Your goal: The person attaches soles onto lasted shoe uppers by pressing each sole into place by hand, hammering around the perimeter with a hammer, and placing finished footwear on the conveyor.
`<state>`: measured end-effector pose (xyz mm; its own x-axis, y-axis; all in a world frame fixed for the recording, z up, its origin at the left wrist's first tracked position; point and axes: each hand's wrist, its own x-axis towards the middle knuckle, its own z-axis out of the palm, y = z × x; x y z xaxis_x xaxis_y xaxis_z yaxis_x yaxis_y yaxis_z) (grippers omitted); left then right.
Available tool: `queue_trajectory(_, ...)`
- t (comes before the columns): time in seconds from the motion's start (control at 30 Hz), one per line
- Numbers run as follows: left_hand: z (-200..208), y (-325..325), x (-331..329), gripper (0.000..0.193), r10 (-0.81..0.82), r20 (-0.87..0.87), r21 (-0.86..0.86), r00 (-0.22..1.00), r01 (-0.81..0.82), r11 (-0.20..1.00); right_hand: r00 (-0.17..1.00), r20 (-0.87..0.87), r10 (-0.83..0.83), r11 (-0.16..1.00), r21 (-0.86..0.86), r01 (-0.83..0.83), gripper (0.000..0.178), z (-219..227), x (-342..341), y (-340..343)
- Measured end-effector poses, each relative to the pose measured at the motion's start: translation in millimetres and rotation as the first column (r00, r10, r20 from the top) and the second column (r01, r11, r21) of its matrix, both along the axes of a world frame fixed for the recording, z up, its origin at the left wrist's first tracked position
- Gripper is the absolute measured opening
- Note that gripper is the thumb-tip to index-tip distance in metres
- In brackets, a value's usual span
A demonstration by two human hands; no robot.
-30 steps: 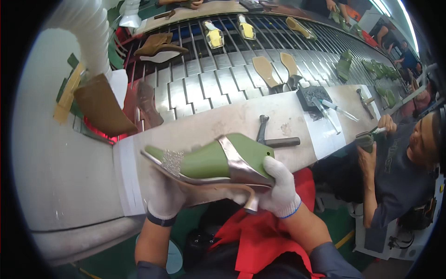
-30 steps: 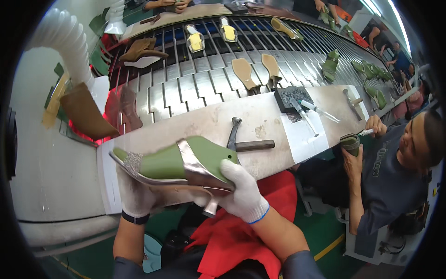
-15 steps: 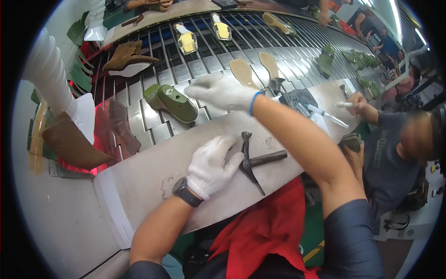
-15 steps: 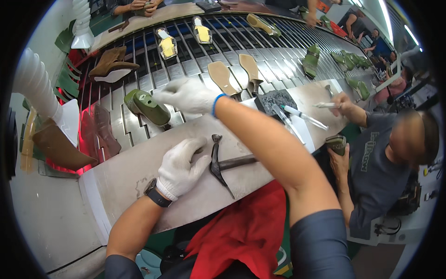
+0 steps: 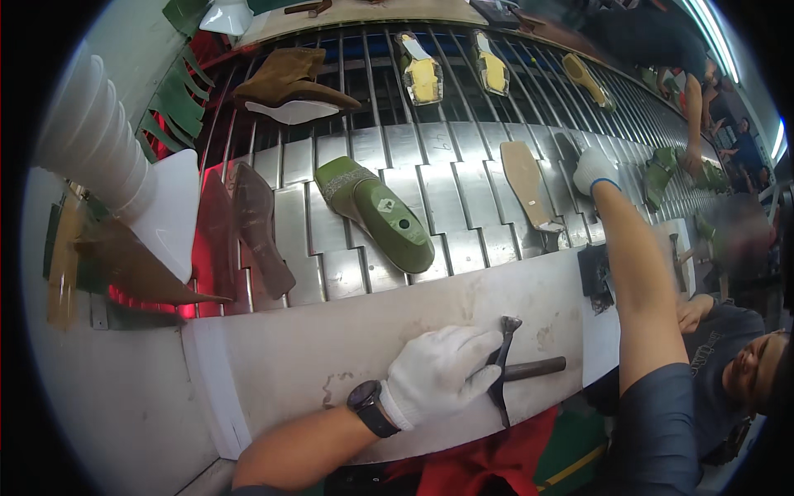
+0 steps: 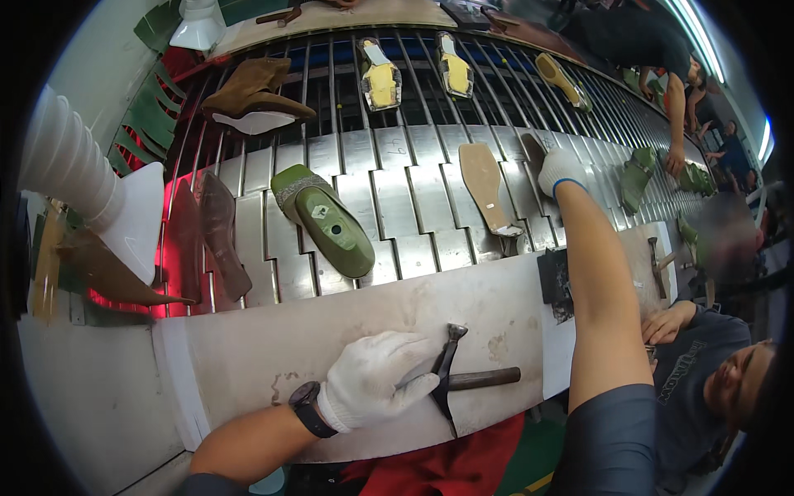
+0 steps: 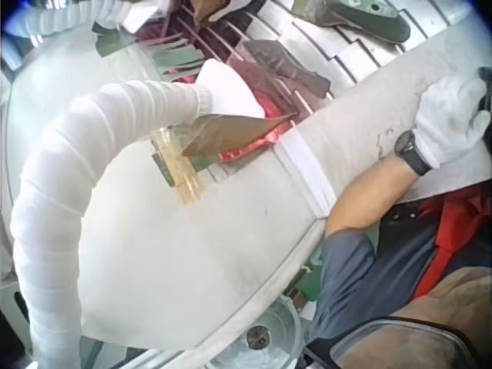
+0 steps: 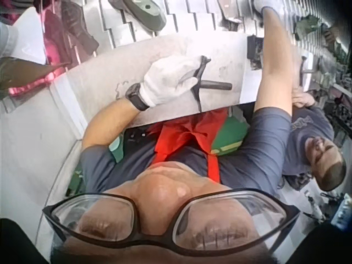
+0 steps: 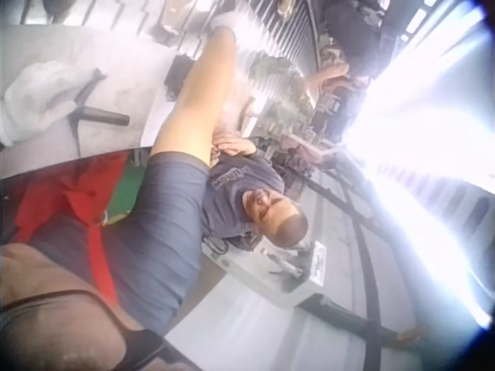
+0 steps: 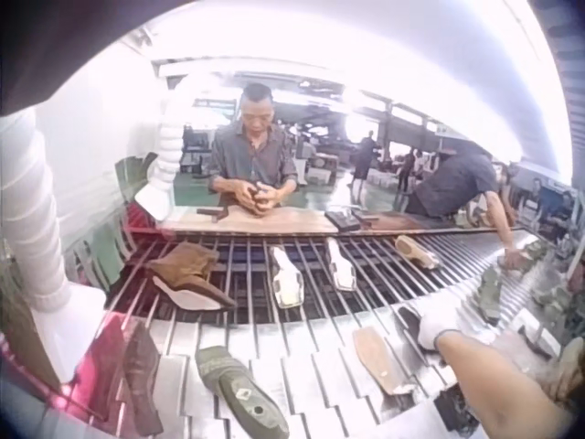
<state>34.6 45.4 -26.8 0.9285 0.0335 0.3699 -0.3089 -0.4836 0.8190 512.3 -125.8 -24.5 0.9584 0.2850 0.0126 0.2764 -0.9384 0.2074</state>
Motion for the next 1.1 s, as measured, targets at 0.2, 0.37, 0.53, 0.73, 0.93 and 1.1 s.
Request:
queue_trajectory(0.2, 7, 3, 7, 0.044, -0.043, -0.002, -0.004, 0.999, 0.043, 0.999, 0.889, 0.062, 0.453, 0.801, -0.465, -0.376, 0.034, 11, 100, 17)
queue_trajectory(0.37, 10, 9, 6, 0.043, -0.048, -0.062, -0.009, 0.997, 0.047, 0.999, 0.889, 0.388, 0.244, 0.767, 0.483, -0.422, 0.041, 27, 91, 150)
queue_trajectory(0.53, 25, 19, 6, 0.04, -0.054, -0.09, -0.045, 0.995, 0.05, 0.998, 0.969, 0.101, 0.226, 0.935, 0.256, -0.245, 0.088, 15, 94, 240)
queue_trajectory(0.73, 24, 23, 3, 0.04, -0.041, -0.073, -0.07, 0.996, 0.036, 0.997, 0.997, 0.035, 0.067, 0.974, 0.213, -0.073, 0.083, 10, 70, 261)
queue_trajectory(0.93, 8, 14, -4, 0.038, -0.044, -0.023, -0.054, 0.999, 0.043, 0.998, 0.999, -0.004, 0.043, 0.956, 0.29, -0.04, 0.079, 61, 29, 200)
queue_trajectory(1.1, 5, 10, -18, 0.047, 0.095, 0.1, -0.01, 0.99, -0.095, 0.995, 0.969, -0.207, 0.133, 0.744, 0.667, 0.041, 0.075, 137, -75, 131)
